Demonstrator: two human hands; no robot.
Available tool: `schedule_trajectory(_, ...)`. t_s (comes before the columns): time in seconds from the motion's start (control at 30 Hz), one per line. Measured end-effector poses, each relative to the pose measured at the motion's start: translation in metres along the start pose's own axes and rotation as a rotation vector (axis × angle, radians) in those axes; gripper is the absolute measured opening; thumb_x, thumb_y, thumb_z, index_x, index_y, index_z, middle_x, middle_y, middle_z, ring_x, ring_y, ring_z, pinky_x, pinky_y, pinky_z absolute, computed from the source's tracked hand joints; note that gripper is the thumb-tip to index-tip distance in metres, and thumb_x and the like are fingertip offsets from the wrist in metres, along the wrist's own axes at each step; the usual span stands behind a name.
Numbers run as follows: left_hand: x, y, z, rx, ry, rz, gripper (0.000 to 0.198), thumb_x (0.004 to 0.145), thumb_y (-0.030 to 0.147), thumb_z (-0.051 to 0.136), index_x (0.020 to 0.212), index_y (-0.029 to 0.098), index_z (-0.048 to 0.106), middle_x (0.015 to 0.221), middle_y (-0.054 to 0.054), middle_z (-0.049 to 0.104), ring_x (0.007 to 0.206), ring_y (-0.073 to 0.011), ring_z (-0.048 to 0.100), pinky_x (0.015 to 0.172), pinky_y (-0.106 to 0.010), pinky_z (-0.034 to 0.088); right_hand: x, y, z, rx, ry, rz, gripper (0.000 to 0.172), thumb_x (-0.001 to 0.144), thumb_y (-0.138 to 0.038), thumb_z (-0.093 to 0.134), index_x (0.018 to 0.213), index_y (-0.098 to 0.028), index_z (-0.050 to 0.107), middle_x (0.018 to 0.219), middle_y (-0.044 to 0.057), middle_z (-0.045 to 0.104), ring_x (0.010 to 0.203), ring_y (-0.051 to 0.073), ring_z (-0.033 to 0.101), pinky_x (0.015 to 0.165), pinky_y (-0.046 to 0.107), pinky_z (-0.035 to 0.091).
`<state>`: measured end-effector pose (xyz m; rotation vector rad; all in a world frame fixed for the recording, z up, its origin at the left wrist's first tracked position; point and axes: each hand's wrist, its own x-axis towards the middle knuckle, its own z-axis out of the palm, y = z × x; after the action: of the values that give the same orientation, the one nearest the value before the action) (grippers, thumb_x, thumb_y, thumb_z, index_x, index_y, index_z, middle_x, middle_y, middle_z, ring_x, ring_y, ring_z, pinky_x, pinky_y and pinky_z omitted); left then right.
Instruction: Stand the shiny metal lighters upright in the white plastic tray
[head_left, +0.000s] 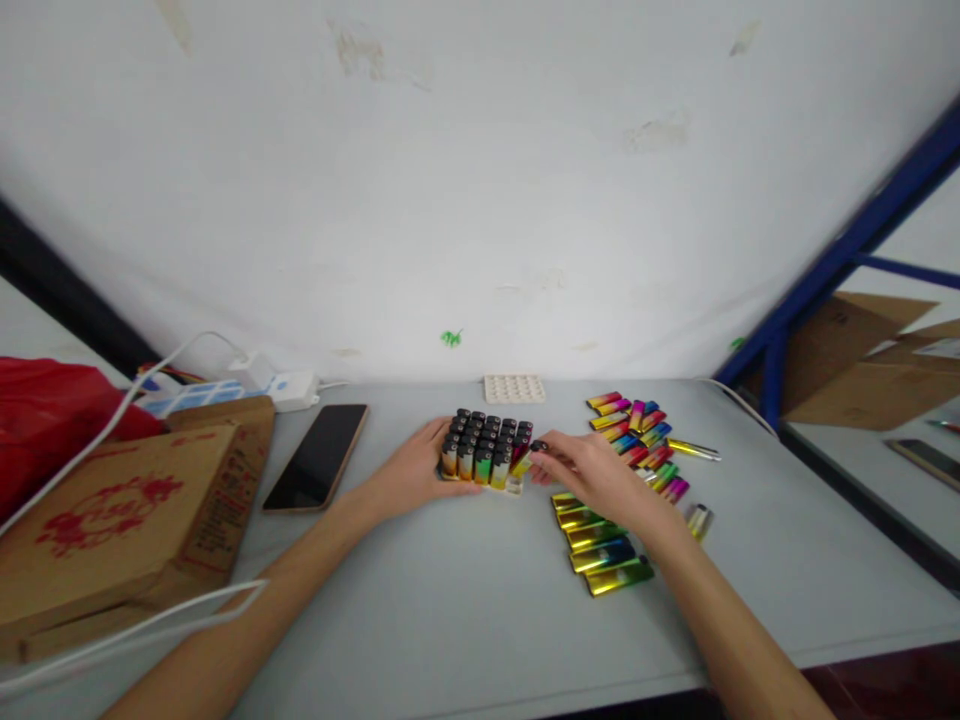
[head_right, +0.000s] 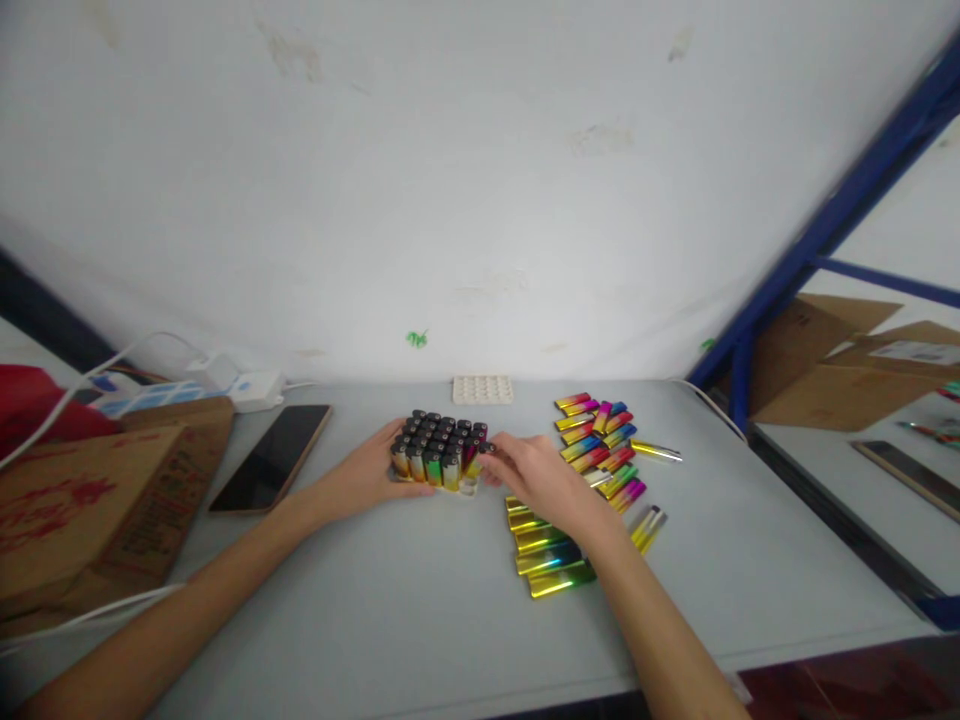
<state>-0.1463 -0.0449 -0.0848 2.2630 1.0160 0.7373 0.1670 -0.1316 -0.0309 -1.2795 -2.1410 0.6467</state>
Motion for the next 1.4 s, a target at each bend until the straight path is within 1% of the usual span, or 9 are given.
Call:
schedule_trajectory(0.43, -0.001, -0.006, 0.002, 0.003, -0.008, 0.021, 0.093, 0.076, 0.056, 0.105, 0.156, 0.027, 0.068, 0.158, -0.013, 0.071, 0.150, -0.0402, 0.066, 0.136, -0.056, 0.049, 0.001, -0.004, 0.005, -0.248, -0.112, -0.013, 0.031, 0.123, -0.040, 0.058, 0.104, -0.023, 0.074, 0.087, 0.006, 0.080, 0.075, 0.022, 0.074, 0.069, 0.029, 0.044)
schedule_trajectory(0.57, -0.001, -0.003, 0.001, 0.008, -0.010, 0.008, 0.092, 0.075, 0.055, 0.105, 0.155, 0.027, 0.068, 0.158, -0.012, 0.071, 0.149, -0.0395, 0.066, 0.136, -0.055, 0.048, 0.006, -0.011, 0.012, -0.331, -0.132, 0.048, 0.032, 0.123, -0.040, 0.058, 0.105, -0.021, 0.076, 0.088, 0.007, 0.081, 0.073, 0.021, 0.073, 0.069, 0.029, 0.043)
schedule_trajectory(0.7, 0.000, 0.000, -0.001, 0.008, -0.014, -0.012, 0.091, 0.076, 0.055, 0.104, 0.154, 0.026, 0.068, 0.157, -0.013, 0.072, 0.149, -0.0405, 0.067, 0.137, -0.056, 0.047, 0.009, -0.010, 0.012, -0.426, -0.064, 0.087, 0.050, 0.121, -0.053, 0.060, 0.083, -0.021, 0.073, 0.075, 0.007, 0.076, 0.065, 0.020, 0.067, 0.064, 0.031, 0.036)
schedule_trajectory(0.83, 0.000, 0.001, -0.002, -0.009, -0.011, -0.026, 0.092, 0.074, 0.055, 0.105, 0.154, 0.026, 0.069, 0.158, -0.013, 0.072, 0.148, -0.0415, 0.068, 0.138, -0.056, 0.047, 0.001, 0.011, -0.021, -0.248, 0.114, 0.026, 0.068, 0.119, -0.069, 0.050, 0.073, -0.023, 0.070, 0.063, 0.003, 0.068, 0.059, 0.018, 0.060, 0.065, 0.032, 0.039)
schedule_trajectory(0.93, 0.000, 0.002, -0.002, -0.013, -0.004, -0.030, 0.094, 0.072, 0.056, 0.106, 0.154, 0.027, 0.069, 0.159, -0.013, 0.072, 0.149, -0.0416, 0.068, 0.138, -0.057, 0.046, -0.011, 0.034, -0.051, -0.166, 0.194, 0.079, 0.060, 0.113, -0.070, 0.059, 0.083, -0.023, 0.081, 0.069, 0.005, 0.075, 0.064, 0.022, 0.066, 0.067, 0.034, 0.046)
schedule_trajectory(1.03, -0.001, 0.003, -0.002, -0.019, -0.005, -0.037, 0.094, 0.072, 0.057, 0.106, 0.153, 0.027, 0.069, 0.157, -0.013, 0.073, 0.147, -0.0413, 0.069, 0.137, -0.056, 0.047, -0.019, 0.051, -0.065, -0.104, 0.072, 0.139, 0.044, 0.102, -0.065, 0.077, 0.097, -0.023, 0.089, 0.091, 0.009, 0.087, 0.082, 0.027, 0.077, 0.078, 0.037, 0.056)
schedule_trajectory(1.2, -0.001, 0.003, -0.003, -0.014, -0.009, -0.035, 0.094, 0.073, 0.059, 0.105, 0.154, 0.026, 0.069, 0.158, -0.014, 0.072, 0.150, -0.0422, 0.067, 0.139, -0.057, 0.045, -0.016, 0.055, -0.052, -0.128, -0.183, 0.132, 0.016, 0.096, -0.038, 0.087, 0.100, -0.024, 0.091, 0.101, 0.009, 0.086, 0.095, 0.030, 0.079, 0.089, 0.039, 0.058)
schedule_trajectory(1.27, -0.001, 0.002, -0.003, -0.010, -0.009, -0.038, 0.096, 0.074, 0.059, 0.105, 0.155, 0.025, 0.067, 0.160, -0.015, 0.071, 0.151, -0.0424, 0.066, 0.139, -0.057, 0.044, -0.011, 0.052, -0.043, -0.170, -0.204, 0.139, 0.011, 0.096, -0.032, 0.085, 0.100, -0.023, 0.091, 0.103, 0.010, 0.084, 0.096, 0.029, 0.079, 0.091, 0.039, 0.057)
schedule_trajectory(1.4, -0.001, 0.001, -0.002, -0.001, -0.017, -0.040, 0.096, 0.074, 0.058, 0.105, 0.155, 0.024, 0.067, 0.159, -0.016, 0.071, 0.151, -0.0426, 0.066, 0.138, -0.057, 0.045, -0.006, 0.051, -0.033, -0.186, -0.137, 0.127, 0.012, 0.101, -0.031, 0.080, 0.104, -0.020, 0.085, 0.109, 0.011, 0.083, 0.102, 0.029, 0.077, 0.095, 0.040, 0.056)
